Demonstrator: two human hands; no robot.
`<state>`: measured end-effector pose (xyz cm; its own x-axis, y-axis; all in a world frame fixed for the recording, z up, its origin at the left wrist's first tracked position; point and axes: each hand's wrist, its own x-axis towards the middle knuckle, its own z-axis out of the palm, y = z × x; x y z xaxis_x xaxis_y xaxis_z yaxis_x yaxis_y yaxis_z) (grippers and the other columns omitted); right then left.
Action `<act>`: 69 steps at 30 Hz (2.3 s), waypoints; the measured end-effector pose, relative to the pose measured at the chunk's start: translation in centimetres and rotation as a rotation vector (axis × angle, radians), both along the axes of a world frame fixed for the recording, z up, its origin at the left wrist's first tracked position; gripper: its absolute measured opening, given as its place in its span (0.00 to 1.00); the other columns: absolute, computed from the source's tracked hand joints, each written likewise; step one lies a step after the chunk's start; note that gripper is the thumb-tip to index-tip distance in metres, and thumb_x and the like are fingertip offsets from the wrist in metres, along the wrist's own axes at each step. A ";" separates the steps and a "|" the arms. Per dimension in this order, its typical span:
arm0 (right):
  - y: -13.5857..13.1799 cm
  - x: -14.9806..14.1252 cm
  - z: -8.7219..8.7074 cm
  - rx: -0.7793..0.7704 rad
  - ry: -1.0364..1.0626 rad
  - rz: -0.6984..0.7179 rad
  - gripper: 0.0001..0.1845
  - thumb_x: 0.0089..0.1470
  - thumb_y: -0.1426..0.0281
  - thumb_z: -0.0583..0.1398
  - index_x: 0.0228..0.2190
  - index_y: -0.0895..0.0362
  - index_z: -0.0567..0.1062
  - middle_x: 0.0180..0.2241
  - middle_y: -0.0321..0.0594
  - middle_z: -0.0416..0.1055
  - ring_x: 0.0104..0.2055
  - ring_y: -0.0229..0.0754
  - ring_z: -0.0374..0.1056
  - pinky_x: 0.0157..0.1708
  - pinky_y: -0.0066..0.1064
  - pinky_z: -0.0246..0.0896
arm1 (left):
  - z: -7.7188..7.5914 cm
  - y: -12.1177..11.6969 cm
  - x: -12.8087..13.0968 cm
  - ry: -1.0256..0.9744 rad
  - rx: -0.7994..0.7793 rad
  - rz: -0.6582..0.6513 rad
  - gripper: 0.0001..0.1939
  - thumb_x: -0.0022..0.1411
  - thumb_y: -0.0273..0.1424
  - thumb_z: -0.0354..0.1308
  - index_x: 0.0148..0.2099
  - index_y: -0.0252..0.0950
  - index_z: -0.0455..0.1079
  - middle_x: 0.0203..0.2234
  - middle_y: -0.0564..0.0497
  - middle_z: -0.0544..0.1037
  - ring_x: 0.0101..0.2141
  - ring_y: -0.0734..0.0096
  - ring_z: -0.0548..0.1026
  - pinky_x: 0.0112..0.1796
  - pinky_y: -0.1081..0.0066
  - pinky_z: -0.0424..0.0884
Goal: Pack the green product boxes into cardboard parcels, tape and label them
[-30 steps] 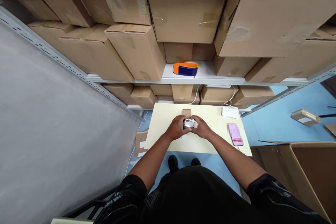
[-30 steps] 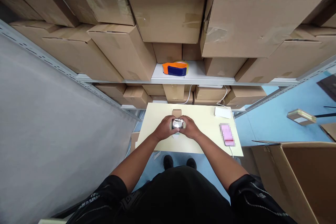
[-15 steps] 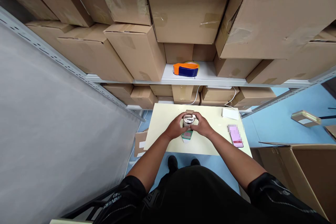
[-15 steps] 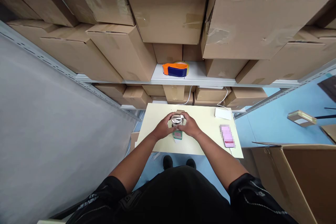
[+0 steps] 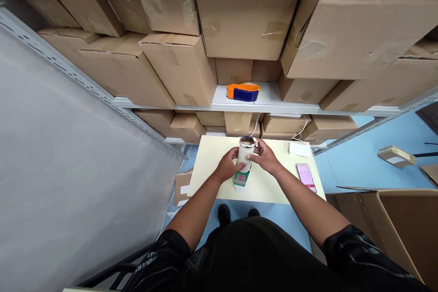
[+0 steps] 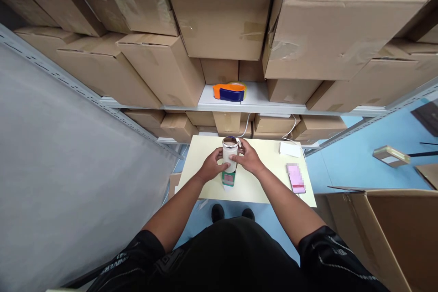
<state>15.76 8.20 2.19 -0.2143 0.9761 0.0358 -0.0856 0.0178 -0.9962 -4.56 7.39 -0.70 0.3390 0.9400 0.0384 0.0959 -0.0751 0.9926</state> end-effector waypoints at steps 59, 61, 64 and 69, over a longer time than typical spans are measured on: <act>-1.8 -0.9 1.8 0.054 -0.108 -0.194 0.29 0.44 0.57 0.73 0.46 0.52 0.71 0.42 0.40 0.70 0.43 0.44 0.67 0.42 0.38 0.71 | 5.8 0.7 0.0 -0.236 -0.017 -0.055 0.32 0.60 0.40 0.68 0.62 0.36 0.64 0.57 0.39 0.75 0.58 0.53 0.74 0.59 0.53 0.69; -1.9 -1.0 2.0 0.075 -0.132 -0.185 0.30 0.45 0.57 0.73 0.47 0.51 0.71 0.41 0.39 0.69 0.42 0.44 0.66 0.41 0.36 0.71 | 5.6 0.7 0.1 -0.237 0.006 -0.041 0.34 0.58 0.41 0.70 0.62 0.37 0.65 0.58 0.39 0.72 0.58 0.52 0.72 0.59 0.53 0.70; -2.1 -1.1 2.3 0.097 -0.188 -0.178 0.30 0.46 0.56 0.72 0.48 0.50 0.73 0.39 0.37 0.67 0.40 0.42 0.65 0.39 0.35 0.70 | 5.5 0.7 0.0 -0.199 0.039 -0.005 0.34 0.56 0.40 0.71 0.62 0.38 0.67 0.59 0.40 0.67 0.58 0.52 0.71 0.58 0.55 0.71; -2.0 -1.2 2.5 0.078 -0.240 -0.217 0.33 0.45 0.56 0.73 0.51 0.50 0.72 0.40 0.37 0.65 0.40 0.42 0.66 0.38 0.35 0.70 | 5.7 0.7 0.0 -0.181 0.045 -0.037 0.31 0.58 0.36 0.67 0.63 0.39 0.68 0.57 0.43 0.67 0.57 0.52 0.71 0.57 0.56 0.71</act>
